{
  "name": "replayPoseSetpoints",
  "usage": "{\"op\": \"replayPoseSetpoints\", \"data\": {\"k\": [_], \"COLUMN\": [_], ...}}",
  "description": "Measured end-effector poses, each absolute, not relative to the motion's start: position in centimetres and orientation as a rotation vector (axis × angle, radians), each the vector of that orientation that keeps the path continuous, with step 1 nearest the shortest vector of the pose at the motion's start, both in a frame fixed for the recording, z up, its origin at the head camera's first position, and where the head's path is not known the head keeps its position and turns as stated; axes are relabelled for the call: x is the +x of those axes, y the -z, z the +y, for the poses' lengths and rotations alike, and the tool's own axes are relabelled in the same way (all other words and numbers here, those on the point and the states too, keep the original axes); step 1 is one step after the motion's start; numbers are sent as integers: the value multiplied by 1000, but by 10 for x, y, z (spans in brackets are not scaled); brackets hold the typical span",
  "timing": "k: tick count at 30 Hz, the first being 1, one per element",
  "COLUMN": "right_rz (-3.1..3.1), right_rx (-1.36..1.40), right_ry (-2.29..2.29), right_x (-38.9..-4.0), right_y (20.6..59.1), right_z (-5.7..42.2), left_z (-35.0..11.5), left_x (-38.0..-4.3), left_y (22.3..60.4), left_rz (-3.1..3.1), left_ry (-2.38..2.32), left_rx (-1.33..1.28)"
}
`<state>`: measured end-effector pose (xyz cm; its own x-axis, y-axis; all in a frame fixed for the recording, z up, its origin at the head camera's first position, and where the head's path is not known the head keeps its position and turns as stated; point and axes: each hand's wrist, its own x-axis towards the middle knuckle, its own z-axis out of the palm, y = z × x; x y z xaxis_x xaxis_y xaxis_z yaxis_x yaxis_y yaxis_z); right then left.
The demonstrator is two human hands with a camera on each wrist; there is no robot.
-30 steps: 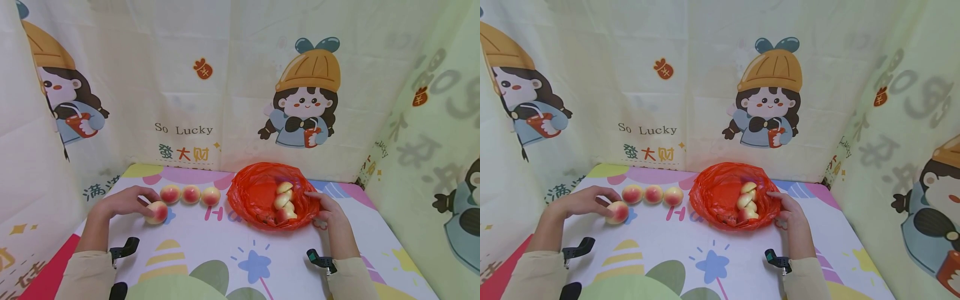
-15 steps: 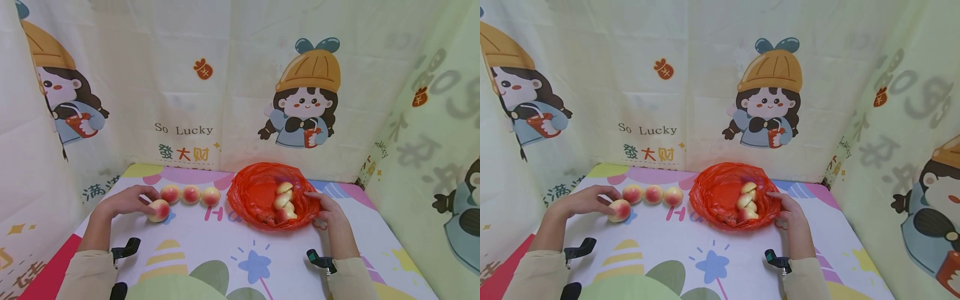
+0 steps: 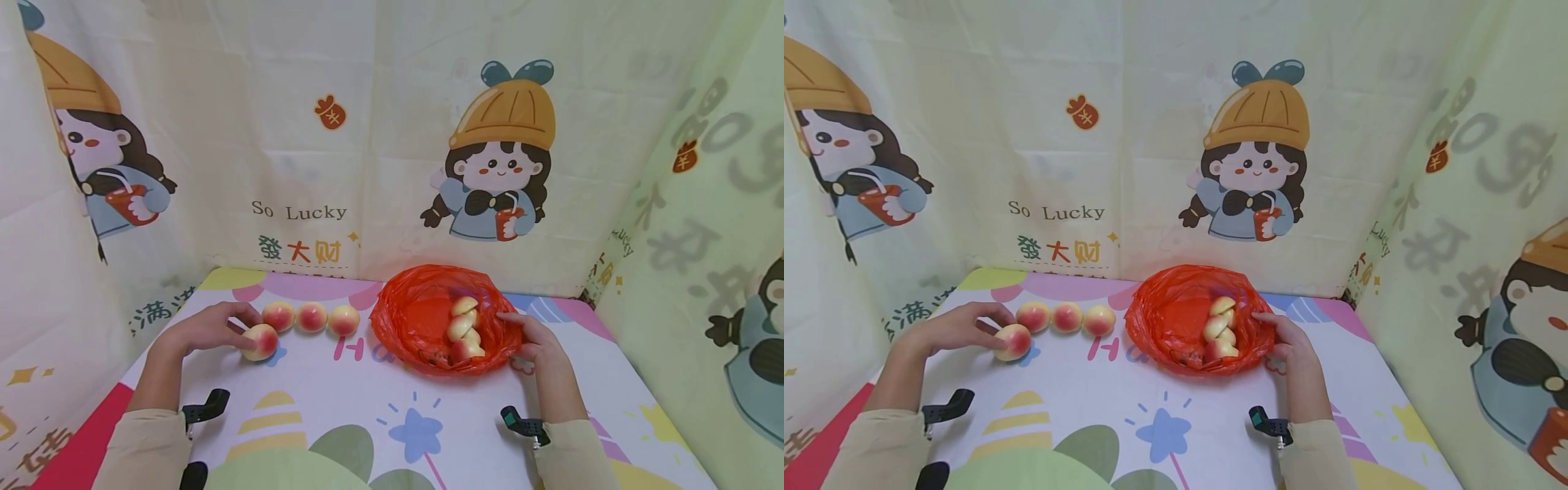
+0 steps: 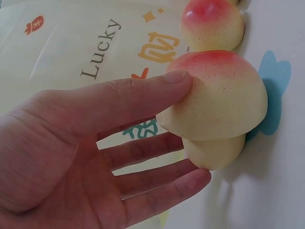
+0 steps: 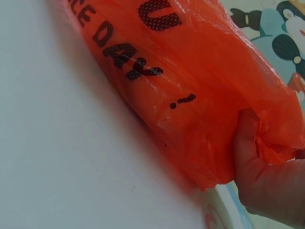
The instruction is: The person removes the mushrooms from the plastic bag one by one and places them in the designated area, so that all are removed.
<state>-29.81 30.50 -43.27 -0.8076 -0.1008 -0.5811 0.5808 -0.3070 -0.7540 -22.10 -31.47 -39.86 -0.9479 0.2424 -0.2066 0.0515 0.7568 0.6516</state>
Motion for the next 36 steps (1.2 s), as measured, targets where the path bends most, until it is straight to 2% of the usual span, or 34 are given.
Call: {"op": "replayPoseSetpoints", "data": {"k": [36], "right_rz": [1452], "right_rx": [594], "right_ry": [2194], "right_x": [-299], "right_y": [431], "right_z": [304], "left_z": [-317], "left_x": [-215], "left_y": [392], "left_rz": [2739], "left_ry": [-943], "left_rx": [243]}}
